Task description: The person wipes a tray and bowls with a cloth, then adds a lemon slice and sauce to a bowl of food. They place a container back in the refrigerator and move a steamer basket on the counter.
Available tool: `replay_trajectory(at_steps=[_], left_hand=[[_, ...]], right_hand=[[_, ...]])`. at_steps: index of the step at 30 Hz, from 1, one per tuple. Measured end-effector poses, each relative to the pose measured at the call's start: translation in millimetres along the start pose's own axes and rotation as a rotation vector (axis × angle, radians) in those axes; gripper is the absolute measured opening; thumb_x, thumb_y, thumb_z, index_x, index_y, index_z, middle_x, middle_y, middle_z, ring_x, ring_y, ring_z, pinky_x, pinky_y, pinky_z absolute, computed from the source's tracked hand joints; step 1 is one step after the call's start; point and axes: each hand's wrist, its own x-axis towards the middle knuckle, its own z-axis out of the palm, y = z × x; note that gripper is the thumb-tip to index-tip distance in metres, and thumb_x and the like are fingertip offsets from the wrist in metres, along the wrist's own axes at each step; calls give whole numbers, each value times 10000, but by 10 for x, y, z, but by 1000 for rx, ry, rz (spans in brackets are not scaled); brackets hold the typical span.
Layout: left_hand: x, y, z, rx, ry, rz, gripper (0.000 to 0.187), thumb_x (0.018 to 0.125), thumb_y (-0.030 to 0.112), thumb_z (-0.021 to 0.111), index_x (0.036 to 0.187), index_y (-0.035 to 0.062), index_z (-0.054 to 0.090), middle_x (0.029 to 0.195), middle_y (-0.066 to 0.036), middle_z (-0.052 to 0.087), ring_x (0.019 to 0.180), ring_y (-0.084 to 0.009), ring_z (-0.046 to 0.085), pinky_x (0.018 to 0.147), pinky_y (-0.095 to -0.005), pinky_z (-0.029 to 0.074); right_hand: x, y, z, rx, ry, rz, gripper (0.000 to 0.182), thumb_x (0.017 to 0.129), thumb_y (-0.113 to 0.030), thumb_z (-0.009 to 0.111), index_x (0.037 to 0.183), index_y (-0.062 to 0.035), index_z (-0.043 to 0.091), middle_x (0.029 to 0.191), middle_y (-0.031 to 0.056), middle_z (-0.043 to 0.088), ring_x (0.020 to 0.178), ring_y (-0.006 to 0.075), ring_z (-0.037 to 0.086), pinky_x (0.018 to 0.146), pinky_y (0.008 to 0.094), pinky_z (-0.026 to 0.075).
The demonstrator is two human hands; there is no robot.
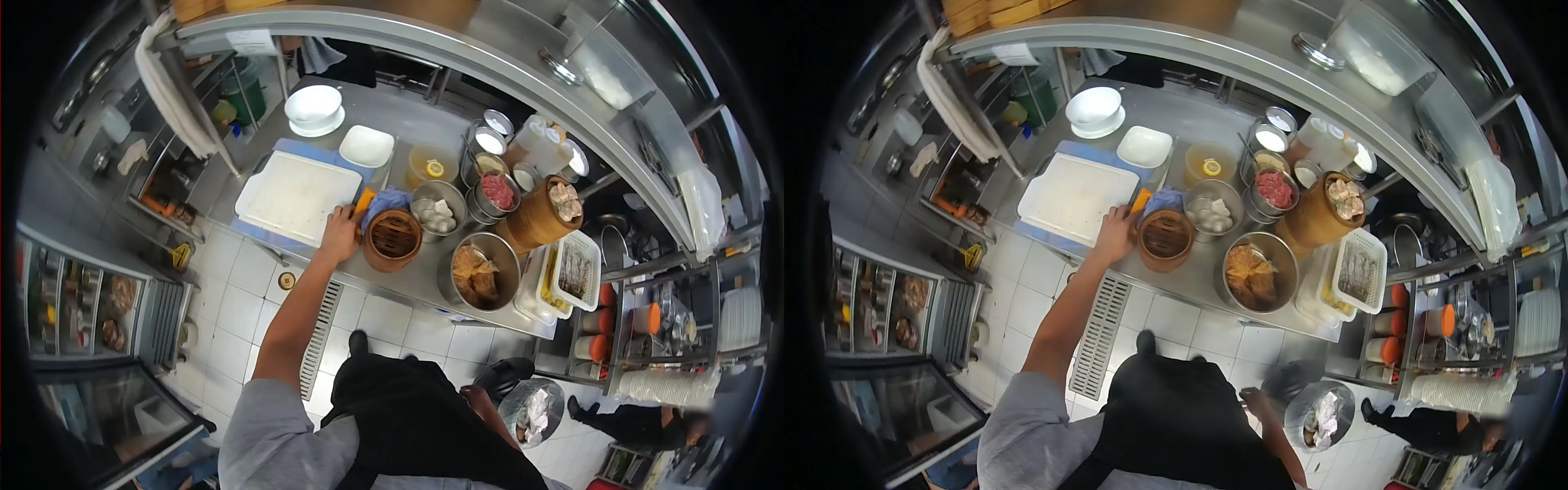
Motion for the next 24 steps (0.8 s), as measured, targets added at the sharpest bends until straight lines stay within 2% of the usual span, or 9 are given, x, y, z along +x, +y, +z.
replay_trajectory(at_steps=[2,5,9,10,11,14,16,19,24], left_hand=[[-34,-21,5,-15,34,10,513,712,92,667,1222,91,608,1242,-148,512,1143,-339,452,938,-456,398],[-103,-70,151,18,79,13,473,704,83,666,1175,75,626,1249,-155,511,1136,-341,455,939,-462,395],[-281,3,80,13,67,9,456,698,76,662,1154,68,636,1285,-175,496,1172,-353,446,958,-468,390],[-340,28,59,-1,56,24,462,698,80,665,1158,66,633,1305,-184,485,1198,-358,435,969,-466,389],[-386,25,38,-15,43,42,467,698,84,667,1163,64,630,1325,-193,474,1224,-363,425,980,-464,388],[-463,-3,-80,-117,90,40,463,720,86,663,1179,54,619,1305,-218,490,1205,-389,447,991,-484,394],[-477,-22,-212,-223,161,32,455,733,73,652,1186,52,615,1273,-220,517,1175,-391,471,990,-482,399],[-196,-31,-481,-298,241,-23,429,768,26,607,1197,44,605,1195,-201,573,1114,-393,508,982,-455,417],[692,-72,-440,-232,-41,393,497,741,-27,613,1233,37,590,1204,-171,599,1076,-379,530,961,-421,438]], right_hand=[[3,-734,-43,399,153,243,325,927,-203,611,1167,14,590,989,121,673,813,231,686,659,343,570],[138,-804,15,499,176,247,328,924,-210,620,1164,13,593,996,134,676,832,226,691,658,337,569],[216,-715,89,578,175,322,265,931,-175,590,1130,-1,603,918,76,655,760,177,648,635,307,535],[366,-208,204,698,101,365,339,899,-195,659,1159,12,591,947,141,680,782,229,691,609,341,563],[413,-51,281,724,132,410,312,890,-189,669,1126,8,611,879,129,678,719,225,680,586,344,560],[511,116,309,217,16,468,250,892,-200,671,1053,-9,655,868,101,682,726,196,673,596,339,563],[565,-129,151,349,-74,370,250,904,-194,652,1071,-8,648,901,99,687,750,191,676,611,331,565],[247,-1515,-497,530,-136,149,258,951,-193,584,1126,-8,627,975,86,688,820,180,680,662,303,565],[239,-3365,-1152,268,-1,-246,281,971,-218,567,1189,-44,605,995,77,688,857,156,665,719,296,549]])
